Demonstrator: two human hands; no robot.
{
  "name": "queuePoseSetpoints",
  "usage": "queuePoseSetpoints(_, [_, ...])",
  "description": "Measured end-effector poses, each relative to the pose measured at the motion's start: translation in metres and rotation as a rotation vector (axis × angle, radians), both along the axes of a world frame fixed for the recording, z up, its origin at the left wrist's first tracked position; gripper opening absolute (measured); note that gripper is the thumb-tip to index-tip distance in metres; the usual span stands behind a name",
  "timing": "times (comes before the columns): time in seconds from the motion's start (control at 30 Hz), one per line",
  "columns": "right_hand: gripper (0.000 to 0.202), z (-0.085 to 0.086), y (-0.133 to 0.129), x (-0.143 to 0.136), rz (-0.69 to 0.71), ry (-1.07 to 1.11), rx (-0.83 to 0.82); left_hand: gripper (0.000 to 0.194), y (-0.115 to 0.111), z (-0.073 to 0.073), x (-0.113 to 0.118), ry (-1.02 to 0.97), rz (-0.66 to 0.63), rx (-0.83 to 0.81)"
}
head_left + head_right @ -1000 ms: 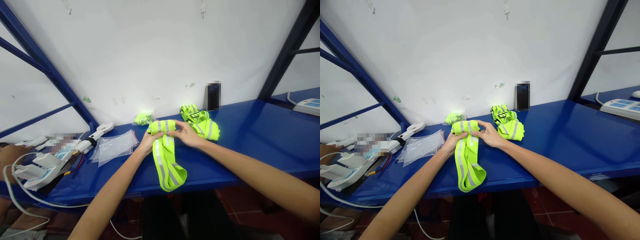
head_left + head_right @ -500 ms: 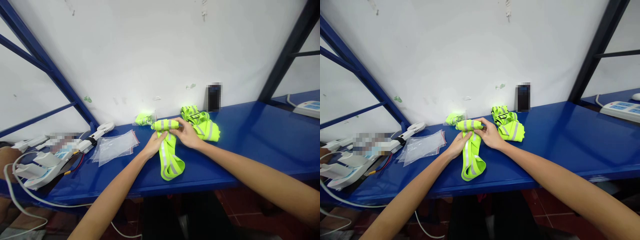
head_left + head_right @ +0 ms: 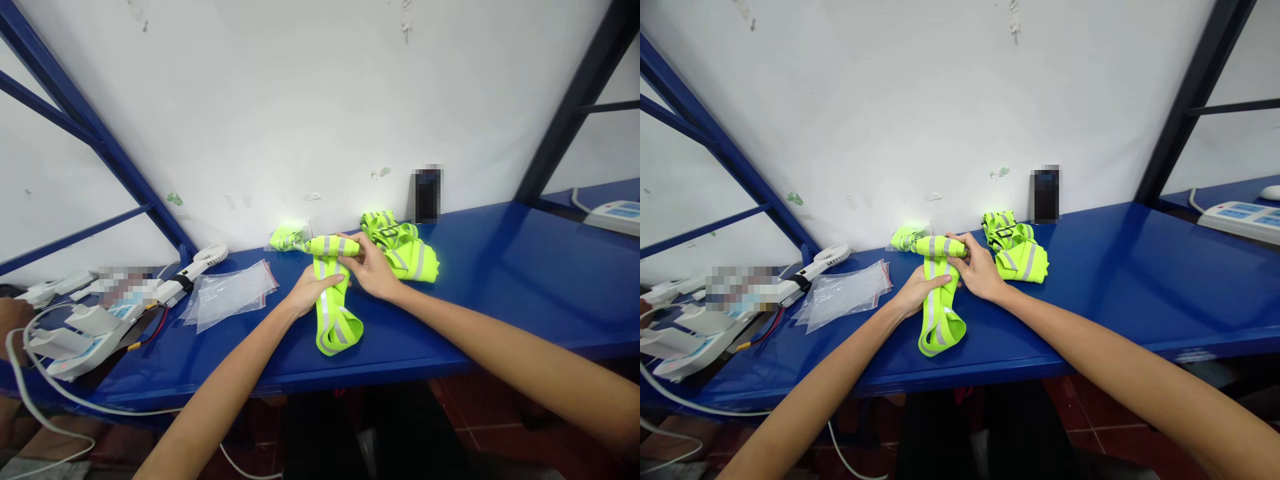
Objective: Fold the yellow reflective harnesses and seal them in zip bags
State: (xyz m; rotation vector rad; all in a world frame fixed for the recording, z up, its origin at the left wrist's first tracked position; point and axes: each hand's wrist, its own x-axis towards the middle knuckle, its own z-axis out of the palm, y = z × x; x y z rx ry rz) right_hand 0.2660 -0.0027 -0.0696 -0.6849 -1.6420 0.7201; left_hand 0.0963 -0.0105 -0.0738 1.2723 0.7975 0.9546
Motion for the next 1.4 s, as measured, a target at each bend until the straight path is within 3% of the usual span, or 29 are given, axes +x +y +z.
queuePoseSetpoints(0.27, [0.031, 0.008, -0.001, 0.011, -0.136, -0.292, 0.288, 0.042, 0.0, 0.001, -0.001, 0.043, -0.042, -0.018])
queuePoseSetpoints(0.43, [0.062, 0.004, 0.004, 0.017, -0.069, -0.408, 0.392, 0.043, 0.001, -0.001, -0.002, 0.01, -0.062, -0.041])
queuePoseSetpoints(0.6, [0.059, 0.004, 0.004, 0.018, 0.037, -0.491, 0.507, 0.045, -0.002, -0.002, 0.0, -0.125, 0.017, -0.083])
queuePoseSetpoints(0.7, [0.047, 0.007, -0.002, 0.016, 0.083, -0.49, 0.438, 0.046, -0.002, -0.001, -0.001, -0.175, 0.043, -0.089])
queuePoseSetpoints(0.83, [0.033, 0.007, -0.007, 0.01, 0.096, -0.351, 0.224, 0.052, 0.003, -0.002, -0.005, -0.156, 0.123, -0.088])
queuePoseSetpoints(1.0, [0.073, 0.009, 0.001, 0.009, 0.26, -0.182, -0.267, 0.054, 0.005, -0.007, -0.008, -0.061, 0.097, -0.053])
queuePoseSetpoints(1.07, [0.07, 0.013, 0.003, 0.011, 0.311, -0.16, -0.382, 0.054, 0.004, -0.007, -0.007, -0.05, 0.083, -0.013])
queuePoseSetpoints(1.17, [0.061, 0.019, 0.002, 0.011, 0.312, -0.094, -0.342, 0.057, 0.004, -0.006, -0.004, -0.106, 0.129, 0.06])
queuePoseSetpoints(1.4, [0.066, 0.021, -0.001, 0.004, 0.241, 0.072, -0.22, 0.051, 0.009, -0.003, 0.0, -0.13, 0.271, 0.065])
